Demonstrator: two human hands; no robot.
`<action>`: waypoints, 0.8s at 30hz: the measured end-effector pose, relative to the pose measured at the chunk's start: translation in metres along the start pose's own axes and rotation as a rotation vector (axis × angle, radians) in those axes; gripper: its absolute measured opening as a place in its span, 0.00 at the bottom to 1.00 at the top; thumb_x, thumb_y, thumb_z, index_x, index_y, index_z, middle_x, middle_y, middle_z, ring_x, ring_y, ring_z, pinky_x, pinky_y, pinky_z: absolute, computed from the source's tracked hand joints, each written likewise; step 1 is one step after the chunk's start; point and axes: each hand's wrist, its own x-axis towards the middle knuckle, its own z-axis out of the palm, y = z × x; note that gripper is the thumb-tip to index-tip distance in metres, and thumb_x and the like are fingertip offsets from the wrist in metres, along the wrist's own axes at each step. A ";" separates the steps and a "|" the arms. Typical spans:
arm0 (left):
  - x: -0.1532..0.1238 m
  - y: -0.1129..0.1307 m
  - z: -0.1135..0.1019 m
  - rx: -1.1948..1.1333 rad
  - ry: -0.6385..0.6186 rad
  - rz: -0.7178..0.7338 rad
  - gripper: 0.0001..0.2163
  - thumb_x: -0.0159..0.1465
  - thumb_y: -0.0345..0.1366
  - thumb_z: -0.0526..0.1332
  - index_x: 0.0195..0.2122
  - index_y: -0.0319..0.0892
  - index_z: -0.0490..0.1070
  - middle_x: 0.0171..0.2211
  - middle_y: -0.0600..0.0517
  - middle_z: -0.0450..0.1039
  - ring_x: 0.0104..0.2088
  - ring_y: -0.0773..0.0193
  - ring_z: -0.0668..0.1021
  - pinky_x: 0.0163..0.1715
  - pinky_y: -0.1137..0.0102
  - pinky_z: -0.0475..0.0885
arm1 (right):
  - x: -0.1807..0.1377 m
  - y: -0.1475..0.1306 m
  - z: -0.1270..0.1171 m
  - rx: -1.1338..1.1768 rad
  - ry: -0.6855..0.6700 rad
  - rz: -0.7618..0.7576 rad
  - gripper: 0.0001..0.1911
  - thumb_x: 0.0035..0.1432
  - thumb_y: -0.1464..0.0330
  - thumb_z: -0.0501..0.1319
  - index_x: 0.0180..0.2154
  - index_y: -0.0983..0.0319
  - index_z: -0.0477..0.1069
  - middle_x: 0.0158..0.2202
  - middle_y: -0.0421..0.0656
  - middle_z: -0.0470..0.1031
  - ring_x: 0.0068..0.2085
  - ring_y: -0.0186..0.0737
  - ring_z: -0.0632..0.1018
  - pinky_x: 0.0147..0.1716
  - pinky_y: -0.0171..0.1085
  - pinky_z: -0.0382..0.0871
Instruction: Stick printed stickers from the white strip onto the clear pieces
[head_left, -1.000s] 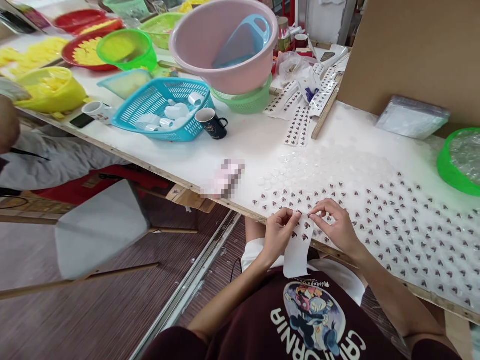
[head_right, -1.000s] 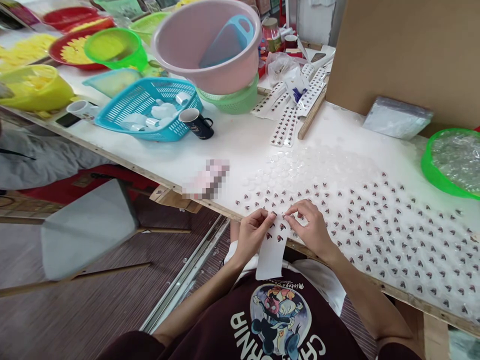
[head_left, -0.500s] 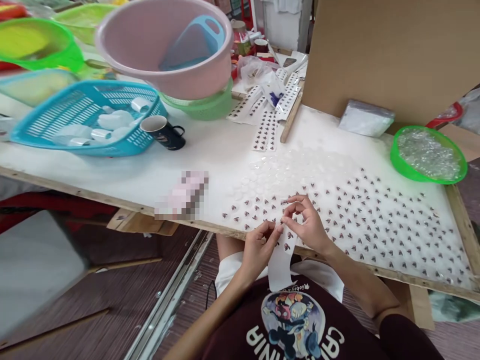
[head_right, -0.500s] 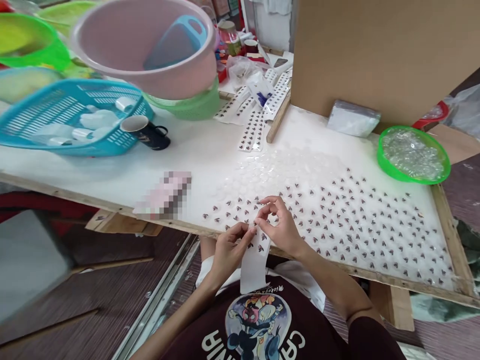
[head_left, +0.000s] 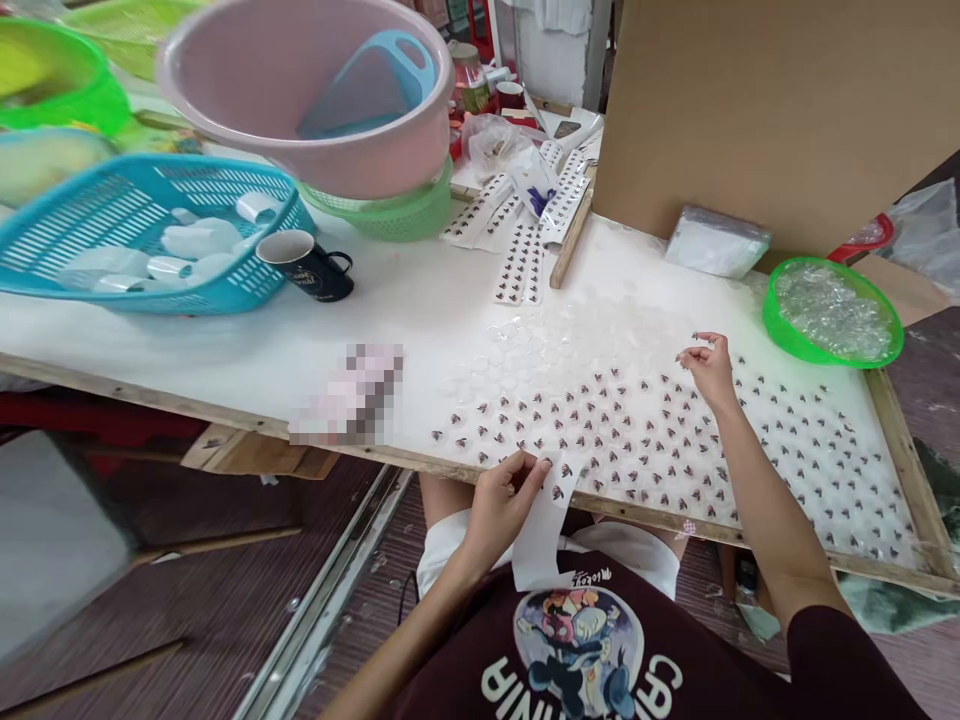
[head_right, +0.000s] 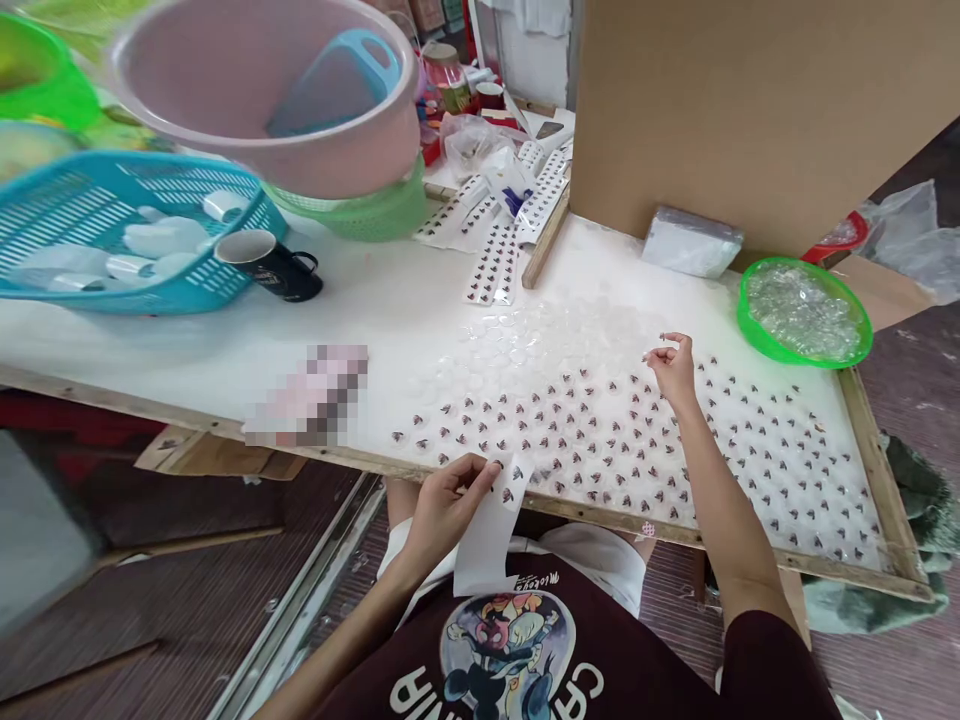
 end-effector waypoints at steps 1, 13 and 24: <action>0.000 -0.001 0.000 -0.002 0.002 -0.001 0.16 0.65 0.45 0.59 0.24 0.41 0.66 0.21 0.56 0.61 0.23 0.68 0.63 0.24 0.73 0.58 | 0.009 0.010 -0.002 -0.050 -0.012 0.028 0.25 0.47 0.67 0.63 0.45 0.56 0.55 0.29 0.35 0.74 0.33 0.40 0.78 0.42 0.42 0.72; 0.001 -0.002 0.000 0.034 0.000 0.001 0.17 0.65 0.46 0.59 0.24 0.41 0.66 0.21 0.56 0.62 0.24 0.68 0.64 0.25 0.73 0.59 | 0.027 0.027 0.018 -0.436 -0.093 -0.006 0.24 0.47 0.72 0.59 0.47 0.57 0.58 0.28 0.37 0.73 0.32 0.44 0.76 0.40 0.40 0.67; -0.001 -0.001 -0.002 0.024 0.010 0.014 0.17 0.65 0.46 0.59 0.24 0.41 0.66 0.20 0.56 0.62 0.23 0.68 0.64 0.24 0.73 0.58 | 0.027 0.019 0.015 -0.681 -0.064 -0.025 0.25 0.47 0.72 0.61 0.48 0.57 0.58 0.41 0.46 0.71 0.45 0.51 0.73 0.50 0.48 0.61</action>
